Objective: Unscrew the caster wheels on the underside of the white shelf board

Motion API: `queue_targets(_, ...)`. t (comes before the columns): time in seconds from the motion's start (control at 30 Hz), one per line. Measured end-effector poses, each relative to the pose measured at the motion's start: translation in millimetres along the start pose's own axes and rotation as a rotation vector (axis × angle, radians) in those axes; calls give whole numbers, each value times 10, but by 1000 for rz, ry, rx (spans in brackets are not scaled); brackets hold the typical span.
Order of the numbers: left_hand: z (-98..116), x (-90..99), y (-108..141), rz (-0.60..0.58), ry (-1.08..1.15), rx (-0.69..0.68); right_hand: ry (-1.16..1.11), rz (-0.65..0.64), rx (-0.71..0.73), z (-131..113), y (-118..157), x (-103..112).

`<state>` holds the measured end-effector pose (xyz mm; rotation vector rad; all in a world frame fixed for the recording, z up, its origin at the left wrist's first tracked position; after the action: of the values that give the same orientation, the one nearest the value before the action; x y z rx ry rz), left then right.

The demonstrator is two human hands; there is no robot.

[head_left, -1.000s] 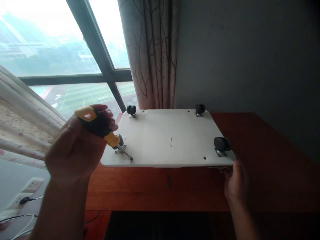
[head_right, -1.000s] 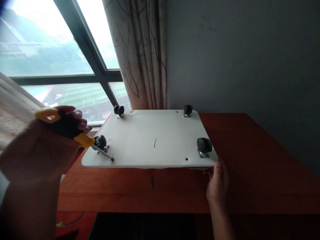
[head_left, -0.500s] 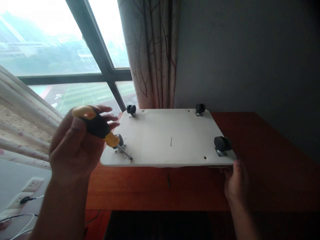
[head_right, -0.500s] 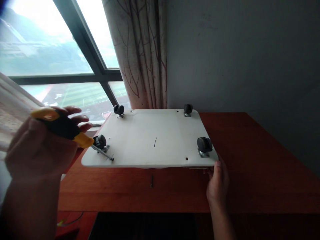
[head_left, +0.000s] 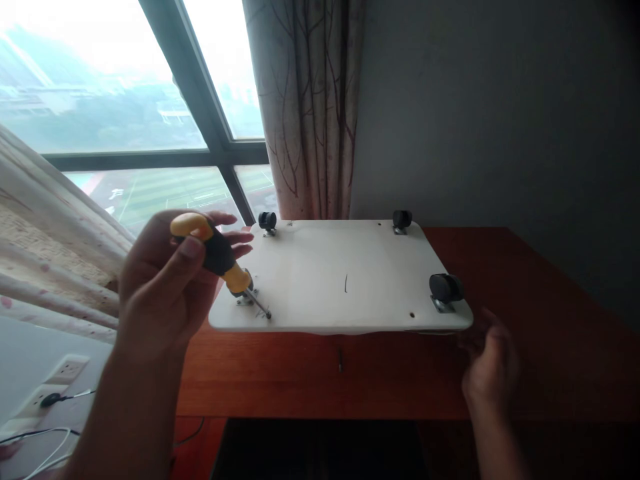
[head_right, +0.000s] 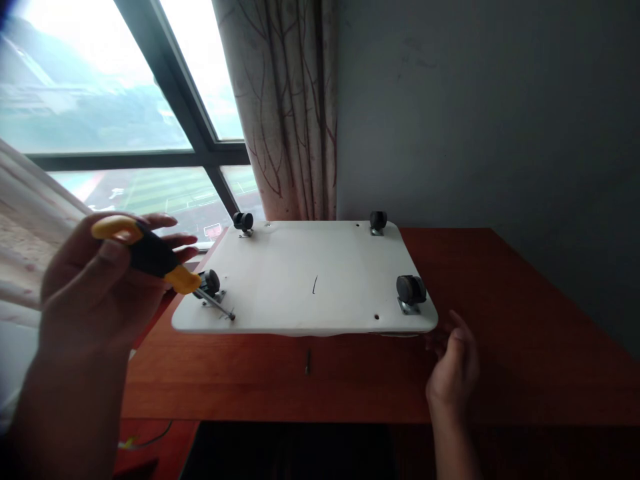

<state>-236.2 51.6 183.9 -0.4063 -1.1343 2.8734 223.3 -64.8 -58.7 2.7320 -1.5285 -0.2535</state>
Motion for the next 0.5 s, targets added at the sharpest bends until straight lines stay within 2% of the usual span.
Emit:
queue_targets(0.1, 2, -39, -11, -26, 1, -10, 34, 129, 213, -334, 126, 132)
queue_targets(0.17, -14, -37, -18, -11, 15, 1, 58, 108, 344, -562, 297, 88)
queue_targets(0.23, -43, -33, -12, 5, 60, 32, 85, 21, 415, -734, 497, -39)
queue_targets(0.33, -47, -37, 18, 4, 90, 49, 165, -215, 428, -884, 810, -394)
queue_targets(0.5, 15, -71, 36, -44, 1, 2, 468, -774, 557, -1007, 1485, -1333)
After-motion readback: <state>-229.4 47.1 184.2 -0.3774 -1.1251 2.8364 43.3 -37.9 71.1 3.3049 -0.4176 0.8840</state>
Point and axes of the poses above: each hand's wrist, its own y-axis away from the middle knuckle, its own x-axis out of the back of the hand, z = x × y, the point moved 9 cm from there along -y, towards the middle knuckle, and after that the axes turned 11 degrees about -x, right-handed, at the moved point
